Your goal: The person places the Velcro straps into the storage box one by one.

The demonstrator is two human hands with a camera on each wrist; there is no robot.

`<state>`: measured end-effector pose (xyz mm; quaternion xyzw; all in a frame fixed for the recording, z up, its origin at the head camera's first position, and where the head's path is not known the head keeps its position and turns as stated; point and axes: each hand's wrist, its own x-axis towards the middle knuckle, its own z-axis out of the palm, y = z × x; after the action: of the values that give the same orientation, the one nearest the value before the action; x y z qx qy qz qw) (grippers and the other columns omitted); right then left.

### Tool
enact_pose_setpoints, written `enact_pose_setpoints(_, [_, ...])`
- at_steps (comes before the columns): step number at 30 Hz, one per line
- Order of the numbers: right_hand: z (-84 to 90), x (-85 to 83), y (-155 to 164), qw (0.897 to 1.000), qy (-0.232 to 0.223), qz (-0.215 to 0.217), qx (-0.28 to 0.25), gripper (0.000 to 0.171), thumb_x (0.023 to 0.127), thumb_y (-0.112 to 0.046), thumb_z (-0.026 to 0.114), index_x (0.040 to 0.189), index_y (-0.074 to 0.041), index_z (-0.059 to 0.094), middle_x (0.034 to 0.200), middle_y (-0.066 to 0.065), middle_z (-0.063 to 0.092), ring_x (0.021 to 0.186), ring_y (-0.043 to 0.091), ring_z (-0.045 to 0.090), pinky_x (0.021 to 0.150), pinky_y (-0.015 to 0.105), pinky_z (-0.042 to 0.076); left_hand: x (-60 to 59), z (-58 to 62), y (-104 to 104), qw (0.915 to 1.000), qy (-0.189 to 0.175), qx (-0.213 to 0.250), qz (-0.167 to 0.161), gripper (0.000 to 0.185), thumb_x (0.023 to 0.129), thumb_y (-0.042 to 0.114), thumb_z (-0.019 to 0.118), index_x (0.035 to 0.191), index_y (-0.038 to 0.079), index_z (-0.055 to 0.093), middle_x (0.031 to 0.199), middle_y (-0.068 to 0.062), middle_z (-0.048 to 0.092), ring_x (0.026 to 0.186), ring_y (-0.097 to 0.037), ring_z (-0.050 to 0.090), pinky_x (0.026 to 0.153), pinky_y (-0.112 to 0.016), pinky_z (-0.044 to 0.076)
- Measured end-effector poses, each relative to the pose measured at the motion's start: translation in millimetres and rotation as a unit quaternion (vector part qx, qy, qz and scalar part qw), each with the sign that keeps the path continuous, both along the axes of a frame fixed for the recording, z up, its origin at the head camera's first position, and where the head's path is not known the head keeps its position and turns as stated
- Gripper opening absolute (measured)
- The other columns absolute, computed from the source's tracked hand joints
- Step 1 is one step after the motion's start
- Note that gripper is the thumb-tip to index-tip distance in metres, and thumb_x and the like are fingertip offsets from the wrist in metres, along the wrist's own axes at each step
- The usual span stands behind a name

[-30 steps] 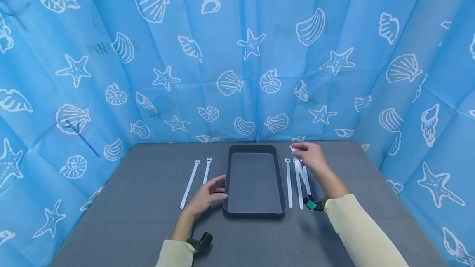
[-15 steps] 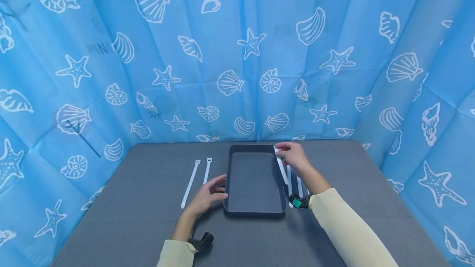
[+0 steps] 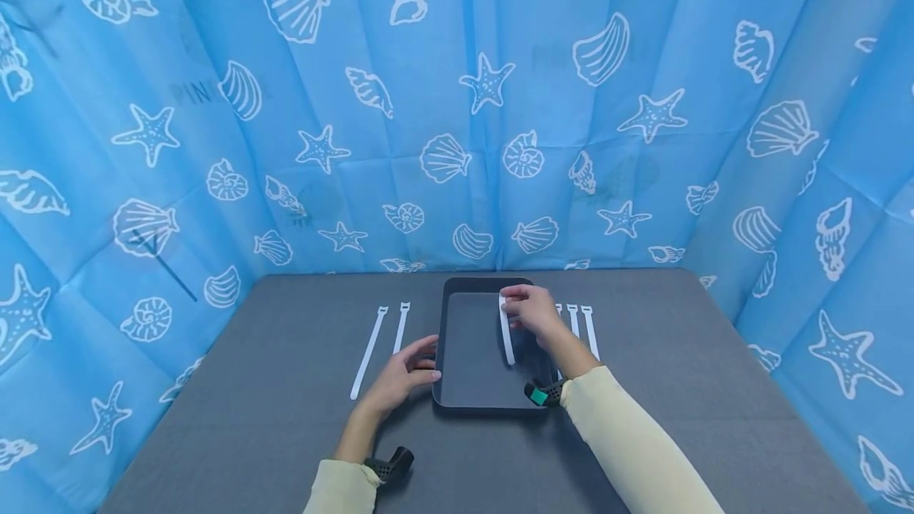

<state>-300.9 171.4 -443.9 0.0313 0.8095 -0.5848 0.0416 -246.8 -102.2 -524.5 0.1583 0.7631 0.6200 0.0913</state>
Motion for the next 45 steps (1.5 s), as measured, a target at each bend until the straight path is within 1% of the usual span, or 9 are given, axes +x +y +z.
enact_pose_setpoints(5, [-5.8, -1.4, -6, 1.000, -0.007, 0.001, -0.017, 0.029, 0.097, -0.007, 0.057, 0.125, 0.000, 0.061, 0.106, 0.014, 0.064, 0.089, 0.026, 0.059, 0.076, 0.038, 0.053, -1.1, 0.6, 0, 1.0000, 0.003, 0.002, -0.001, 0.060, 0.091, 0.014, 0.069, 0.146, 0.012, 0.044, 0.139, -0.014, 0.049, 0.112, -0.028, 0.056, 0.092, -0.042, 0.049])
enact_pose_setpoints(10, [-13.3, -3.1, -11, 0.998, -0.026, -0.002, -0.063, 0.031, 0.096, -0.005, 0.057, 0.126, 0.002, 0.060, 0.109, 0.015, 0.064, 0.085, 0.022, 0.059, 0.076, 0.038, 0.054, -0.9, 0.7, 1, 0.9999, 0.004, 0.009, -0.008, 0.061, 0.091, 0.011, 0.068, 0.147, 0.008, 0.042, 0.139, -0.017, 0.049, 0.113, -0.030, 0.055, 0.091, -0.043, 0.049])
enact_pose_setpoints(14, [-19.6, -3.9, -16, 0.995, -0.036, -0.004, -0.093, 0.030, 0.097, -0.006, 0.057, 0.126, 0.002, 0.061, 0.111, 0.015, 0.065, 0.084, 0.021, 0.058, 0.073, 0.034, 0.053, 8.2, 16.2, 1, 0.9999, 0.002, 0.009, -0.013, 0.060, 0.092, 0.006, 0.066, 0.146, 0.003, 0.041, 0.138, -0.023, 0.048, 0.114, -0.036, 0.054, 0.091, -0.044, 0.049])
enact_pose_setpoints(16, [-22.1, -4.4, -18, 0.994, -0.039, -0.003, -0.101, 0.031, 0.097, -0.006, 0.057, 0.126, 0.002, 0.060, 0.111, 0.015, 0.064, 0.084, 0.021, 0.058, 0.074, 0.035, 0.053, 9.7, 19.0, 2, 0.9999, -0.001, 0.010, -0.012, 0.059, 0.092, 0.004, 0.065, 0.146, 0.001, 0.041, 0.139, -0.025, 0.047, 0.114, -0.039, 0.053, 0.091, -0.045, 0.049])
enact_pose_setpoints(22, [-31.1, -8.2, -24, 0.991, -0.069, -0.019, -0.114, 0.030, 0.096, -0.008, 0.059, 0.126, -0.001, 0.062, 0.113, 0.015, 0.063, 0.081, 0.021, 0.059, 0.075, 0.034, 0.053, 0.6, -0.3, 1, 0.9999, 0.001, 0.011, 0.003, 0.060, 0.092, 0.009, 0.067, 0.146, 0.007, 0.043, 0.138, -0.018, 0.050, 0.112, -0.032, 0.055, 0.091, -0.045, 0.049])
enact_pose_setpoints(26, [-38.8, -11.6, -28, 0.990, -0.077, -0.014, -0.114, 0.032, 0.095, -0.005, 0.059, 0.126, 0.002, 0.061, 0.106, 0.016, 0.062, 0.076, 0.020, 0.060, 0.069, 0.029, 0.053, 0.5, -0.7, 1, 0.9999, 0.003, 0.006, 0.010, 0.060, 0.090, 0.013, 0.069, 0.145, 0.009, 0.045, 0.137, -0.014, 0.052, 0.112, -0.029, 0.055, 0.090, -0.042, 0.049])
enact_pose_setpoints(29, [-43.2, -13.8, -31, 0.994, -0.071, 0.000, -0.087, 0.033, 0.093, -0.002, 0.059, 0.125, 0.005, 0.060, 0.099, 0.015, 0.062, 0.075, 0.019, 0.060, 0.066, 0.029, 0.053, 0.7, 1.2, 2, 0.9999, 0.004, 0.003, 0.010, 0.060, 0.090, 0.014, 0.069, 0.145, 0.010, 0.045, 0.137, -0.013, 0.052, 0.114, -0.028, 0.055, 0.091, -0.041, 0.049])
enact_pose_setpoints(34, [-45.9, -15.4, -38, 0.998, -0.046, 0.031, 0.002, 0.033, 0.091, -0.002, 0.060, 0.123, 0.003, 0.062, 0.089, 0.013, 0.063, 0.072, 0.021, 0.061, 0.061, 0.030, 0.054, -0.1, 2.6, 3, 1.0000, 0.004, 0.003, 0.008, 0.059, 0.091, 0.014, 0.069, 0.145, 0.010, 0.045, 0.137, -0.012, 0.052, 0.115, -0.029, 0.055, 0.093, -0.044, 0.048])
enact_pose_setpoints(45, [-48.2, -20.2, -48, 0.993, -0.021, 0.052, 0.108, 0.037, 0.084, 0.004, 0.063, 0.121, 0.000, 0.063, 0.077, 0.010, 0.062, 0.063, 0.019, 0.060, 0.053, 0.029, 0.052, -0.4, 1.9, 2, 0.9999, -0.004, 0.009, 0.011, 0.060, 0.090, 0.015, 0.069, 0.145, 0.012, 0.046, 0.136, -0.011, 0.053, 0.115, -0.027, 0.055, 0.093, -0.046, 0.047])
